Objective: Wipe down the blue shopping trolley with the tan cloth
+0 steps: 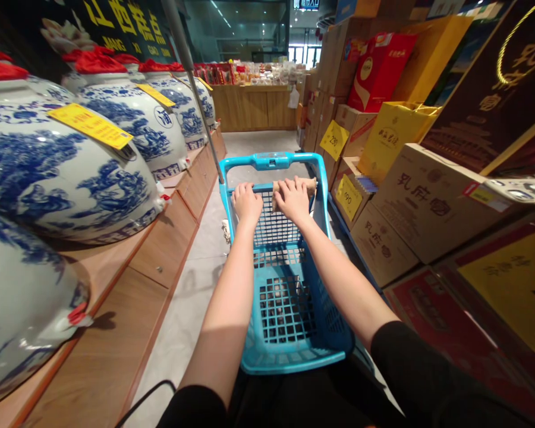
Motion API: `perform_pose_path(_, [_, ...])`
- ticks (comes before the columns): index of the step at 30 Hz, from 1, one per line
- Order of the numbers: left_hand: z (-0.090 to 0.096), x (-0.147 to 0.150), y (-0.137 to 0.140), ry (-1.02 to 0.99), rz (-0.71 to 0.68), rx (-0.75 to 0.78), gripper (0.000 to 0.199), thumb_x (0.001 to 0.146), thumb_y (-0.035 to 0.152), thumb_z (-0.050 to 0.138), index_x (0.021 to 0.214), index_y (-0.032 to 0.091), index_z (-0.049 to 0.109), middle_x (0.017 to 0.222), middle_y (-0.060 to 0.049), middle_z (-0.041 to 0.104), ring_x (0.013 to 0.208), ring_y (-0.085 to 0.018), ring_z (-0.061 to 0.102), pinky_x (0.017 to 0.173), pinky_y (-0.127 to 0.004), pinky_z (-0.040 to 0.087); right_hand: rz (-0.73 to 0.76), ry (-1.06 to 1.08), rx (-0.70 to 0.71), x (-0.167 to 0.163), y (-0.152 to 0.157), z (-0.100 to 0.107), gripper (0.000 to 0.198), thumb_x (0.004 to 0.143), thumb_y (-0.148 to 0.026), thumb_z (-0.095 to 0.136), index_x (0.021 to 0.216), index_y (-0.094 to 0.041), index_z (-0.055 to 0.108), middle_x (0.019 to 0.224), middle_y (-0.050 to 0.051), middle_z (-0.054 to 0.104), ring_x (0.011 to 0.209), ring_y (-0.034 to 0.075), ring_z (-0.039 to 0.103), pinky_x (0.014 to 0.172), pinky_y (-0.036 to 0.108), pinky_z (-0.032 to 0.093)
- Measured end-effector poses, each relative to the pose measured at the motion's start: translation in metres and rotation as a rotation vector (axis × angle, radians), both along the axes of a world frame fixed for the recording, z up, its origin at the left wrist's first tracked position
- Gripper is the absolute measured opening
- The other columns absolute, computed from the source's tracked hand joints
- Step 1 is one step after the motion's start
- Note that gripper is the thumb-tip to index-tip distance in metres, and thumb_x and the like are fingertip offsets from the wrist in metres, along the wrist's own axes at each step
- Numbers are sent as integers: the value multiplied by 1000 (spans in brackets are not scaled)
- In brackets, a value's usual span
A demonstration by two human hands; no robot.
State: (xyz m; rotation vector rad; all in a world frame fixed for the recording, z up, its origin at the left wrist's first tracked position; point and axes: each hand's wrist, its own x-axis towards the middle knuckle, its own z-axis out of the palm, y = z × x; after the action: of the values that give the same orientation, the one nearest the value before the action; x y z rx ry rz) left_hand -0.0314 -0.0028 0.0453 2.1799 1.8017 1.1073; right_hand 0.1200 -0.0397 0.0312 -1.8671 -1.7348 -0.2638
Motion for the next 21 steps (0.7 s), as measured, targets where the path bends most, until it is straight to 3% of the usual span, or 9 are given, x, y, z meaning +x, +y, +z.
perform_pose_path(2, [0,0,0,11,3,-6,43,92,10,53,132,17,68,148,-17,65,152,-33,48,132,-50,34,-64,30,-4,2,-1,3,51,109,-34,40,149,-13,65,162,16,57,159,38,39,134,59,22])
perform_pose_path(5, [1,0,-1,27,2,-2,44,92,10,53,133,17,67,149,-17,65,152,-33,48,131,-49,35,-189,62,24,3,-2,2,55,109,-40,45,153,-12,62,169,19,47,162,43,31,133,64,20])
perform_pose_path(8, [2,1,-1,48,11,3,44,92,12,53,133,16,67,150,-16,65,152,-32,49,131,-47,35,-119,11,11,-3,-3,-5,62,107,-50,51,160,-18,54,175,16,38,165,45,23,132,67,19])
perform_pose_path(11, [2,1,-2,61,18,-5,44,93,12,52,134,16,67,150,-17,64,152,-31,49,131,-47,35,-41,-30,-5,-9,-3,-9,65,107,-57,50,163,-24,51,175,13,39,166,42,23,133,67,18])
perform_pose_path(15, [2,0,-3,62,11,-12,45,93,12,52,135,15,66,150,-17,64,152,-31,48,131,-47,35,-134,22,27,-11,-3,-9,71,105,-63,53,163,-21,51,173,19,42,165,42,25,132,69,17])
perform_pose_path(18, [1,0,-2,42,4,11,44,93,13,52,134,17,68,150,-17,65,151,-32,49,130,-48,37,-128,23,46,-13,-3,-8,72,105,-62,55,160,-17,54,171,21,44,164,44,26,132,68,18])
perform_pose_path(21, [1,1,-2,35,5,20,46,92,12,52,134,16,68,149,-17,65,151,-33,50,130,-50,37,13,-8,48,-13,-3,-6,56,110,-51,49,156,-20,59,166,14,53,161,40,36,133,66,18])
